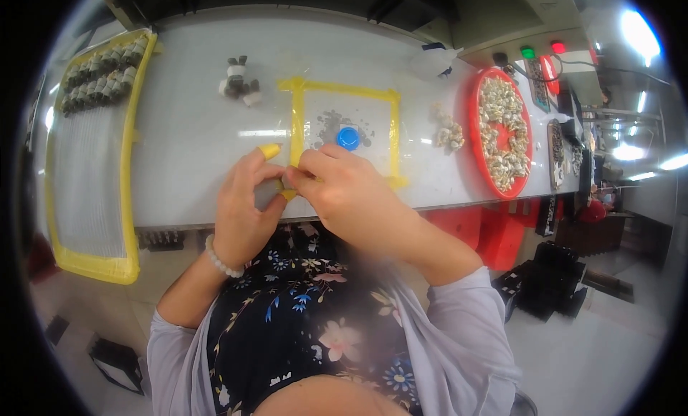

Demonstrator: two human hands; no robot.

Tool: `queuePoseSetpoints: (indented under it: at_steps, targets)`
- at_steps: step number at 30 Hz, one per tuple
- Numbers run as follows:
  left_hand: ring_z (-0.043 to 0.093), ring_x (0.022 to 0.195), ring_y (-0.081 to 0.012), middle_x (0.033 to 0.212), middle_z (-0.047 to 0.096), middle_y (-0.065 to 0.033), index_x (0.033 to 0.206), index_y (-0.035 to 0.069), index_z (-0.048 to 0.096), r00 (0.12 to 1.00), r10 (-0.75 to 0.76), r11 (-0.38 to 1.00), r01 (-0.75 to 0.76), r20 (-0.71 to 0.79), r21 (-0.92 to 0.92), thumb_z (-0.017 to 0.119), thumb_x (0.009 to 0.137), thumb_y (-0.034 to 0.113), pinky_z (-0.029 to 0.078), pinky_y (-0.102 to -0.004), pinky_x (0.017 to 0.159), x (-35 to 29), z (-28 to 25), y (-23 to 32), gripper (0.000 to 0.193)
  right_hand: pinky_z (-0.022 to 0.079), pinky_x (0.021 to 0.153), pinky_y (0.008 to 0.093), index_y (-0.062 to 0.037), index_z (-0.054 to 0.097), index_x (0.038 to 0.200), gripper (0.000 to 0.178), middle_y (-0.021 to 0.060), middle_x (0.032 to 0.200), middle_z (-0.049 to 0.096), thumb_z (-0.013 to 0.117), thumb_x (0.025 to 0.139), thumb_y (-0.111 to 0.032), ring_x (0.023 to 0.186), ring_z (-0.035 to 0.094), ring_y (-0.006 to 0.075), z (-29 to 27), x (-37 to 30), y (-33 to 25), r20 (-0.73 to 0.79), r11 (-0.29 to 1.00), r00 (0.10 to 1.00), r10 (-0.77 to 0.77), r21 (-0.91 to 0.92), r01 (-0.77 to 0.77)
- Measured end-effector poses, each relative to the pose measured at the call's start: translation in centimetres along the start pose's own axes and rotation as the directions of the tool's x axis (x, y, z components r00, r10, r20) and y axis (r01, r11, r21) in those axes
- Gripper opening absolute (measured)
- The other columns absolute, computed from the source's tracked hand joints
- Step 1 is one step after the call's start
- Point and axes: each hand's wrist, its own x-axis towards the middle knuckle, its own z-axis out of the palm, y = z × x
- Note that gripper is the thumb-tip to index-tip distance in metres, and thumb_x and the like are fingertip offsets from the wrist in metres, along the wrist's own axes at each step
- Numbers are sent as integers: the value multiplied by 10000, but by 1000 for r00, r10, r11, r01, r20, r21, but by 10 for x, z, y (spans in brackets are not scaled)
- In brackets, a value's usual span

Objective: The person assembles plastic components by hand, attaching white assembly pieces to black bases and organizing the completed components on a yellow tray.

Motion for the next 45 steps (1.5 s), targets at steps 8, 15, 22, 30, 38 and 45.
queuePoseSetpoints:
  at_steps: [8, 15, 22, 30, 38, 45]
  targets:
    - [599, 873, -307, 908, 625, -124, 1182, -7, 470, 997, -78, 996, 77, -11, -40, 666, 665, -63, 468, -389, 769, 1, 7, -1, 556, 488, 676, 355, -10, 677, 892, 165, 111, 808, 590, 696, 746, -84, 770, 601, 267, 6, -11, 11, -47, 995, 998, 36, 91, -31]
    - [595, 853, -259, 893, 605, -116, 1044, -19, 588, 997, -67, 997, 68, 28, -32, 693, 673, -43, 472, -341, 753, 6, -16, 1, 387, 494, 734, 375, -10, 663, 940, 185, 143, 913, 644, 690, 781, -100, 835, 622, 302, -18, -76, 76, -456, 839, 737, 500, 44, -542]
    - [572, 741, -142, 865, 608, -68, 1015, -5, 607, 931, -308, 947, 280, -194, -160, 675, 683, -21, 477, -259, 676, 0, -108, -3, 340, 464, 747, 416, -18, 591, 1038, 273, 148, 915, 611, 660, 806, -143, 859, 586, 320, -22, -120, 126, -412, 625, 658, 631, -232, -745]
    - [613, 686, -208, 773, 650, -114, 1020, 42, 629, 817, -166, 611, 524, -552, 593, 673, 725, 69, 489, -326, 652, 36, -297, -104, 300, 491, 740, 366, -17, 627, 1069, 261, 126, 991, 628, 628, 821, -100, 809, 619, 248, -12, -114, 122, -438, 659, 633, 638, -116, -743]
    - [627, 833, -367, 853, 663, -178, 914, 39, 632, 861, -188, 244, 507, -473, 826, 645, 755, 140, 490, -444, 756, 74, -310, -159, 189, 483, 731, 355, -14, 637, 1066, 253, 112, 993, 623, 614, 827, -95, 783, 613, 233, -8, -110, 109, -453, 665, 622, 639, -82, -743]
    - [635, 891, -352, 945, 665, -197, 1037, 22, 634, 883, -223, 471, 469, -414, 747, 627, 762, 144, 496, -417, 800, 71, -317, -162, 301, 480, 716, 357, -5, 624, 1086, 265, 122, 992, 610, 612, 832, -80, 772, 607, 233, -6, -106, 104, -435, 673, 628, 645, -64, -737]
